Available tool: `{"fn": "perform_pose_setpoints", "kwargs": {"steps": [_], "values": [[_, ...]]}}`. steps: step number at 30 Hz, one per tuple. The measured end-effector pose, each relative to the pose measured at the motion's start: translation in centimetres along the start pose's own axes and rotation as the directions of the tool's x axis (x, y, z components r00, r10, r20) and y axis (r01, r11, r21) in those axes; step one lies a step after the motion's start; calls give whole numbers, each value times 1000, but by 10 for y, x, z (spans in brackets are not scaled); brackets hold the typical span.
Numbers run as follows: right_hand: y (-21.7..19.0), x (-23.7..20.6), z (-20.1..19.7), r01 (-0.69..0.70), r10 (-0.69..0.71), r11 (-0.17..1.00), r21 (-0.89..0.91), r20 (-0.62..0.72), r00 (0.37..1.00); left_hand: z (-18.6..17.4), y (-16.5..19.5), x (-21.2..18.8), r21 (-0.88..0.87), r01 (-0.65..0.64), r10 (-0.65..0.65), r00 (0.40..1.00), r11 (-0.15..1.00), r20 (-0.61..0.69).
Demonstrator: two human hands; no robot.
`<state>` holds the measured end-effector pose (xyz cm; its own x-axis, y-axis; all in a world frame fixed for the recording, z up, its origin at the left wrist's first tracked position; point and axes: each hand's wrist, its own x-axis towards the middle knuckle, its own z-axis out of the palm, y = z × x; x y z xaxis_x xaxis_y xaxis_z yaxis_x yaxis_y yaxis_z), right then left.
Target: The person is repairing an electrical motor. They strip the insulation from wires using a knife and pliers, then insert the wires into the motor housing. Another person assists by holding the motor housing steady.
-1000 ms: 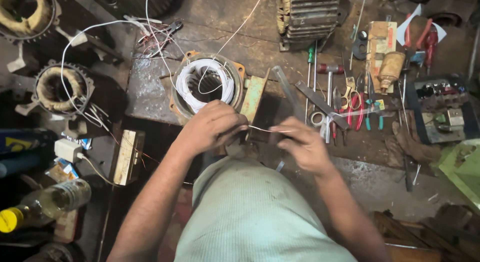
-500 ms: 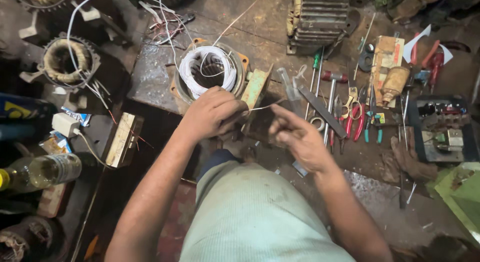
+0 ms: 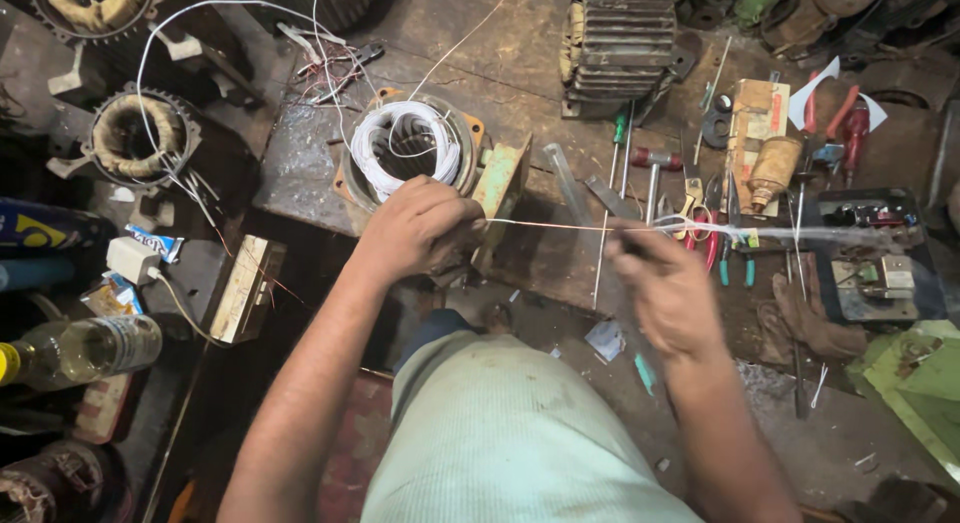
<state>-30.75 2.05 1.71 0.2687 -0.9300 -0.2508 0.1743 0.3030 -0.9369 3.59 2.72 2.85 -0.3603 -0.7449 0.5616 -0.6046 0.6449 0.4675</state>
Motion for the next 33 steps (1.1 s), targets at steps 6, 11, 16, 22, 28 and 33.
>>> {"fn": "perform_pose_setpoints", "kwargs": {"steps": [6,11,16,22,28,33], "values": [[9,-12,-24,12,-4,990,-143,58,998,3,-1,-1,21,-16,17,999,1000,-33],[27,23,31,-180,234,940,-291,164,958,0,-2,0,40,-75,76,997,996,-16],[20,45,79,-174,168,984,45,126,978,-1,0,0,39,-63,64,998,997,-16],[13,38,108,-204,195,977,57,136,971,-1,3,0,34,-55,55,998,998,-22],[-1,15,64,-87,60,988,129,201,978,0,2,-1,2,-23,23,1000,1000,-3],[-17,0,-2,2,-23,982,188,112,993,5,0,-5,31,-43,44,999,999,-19]]}}
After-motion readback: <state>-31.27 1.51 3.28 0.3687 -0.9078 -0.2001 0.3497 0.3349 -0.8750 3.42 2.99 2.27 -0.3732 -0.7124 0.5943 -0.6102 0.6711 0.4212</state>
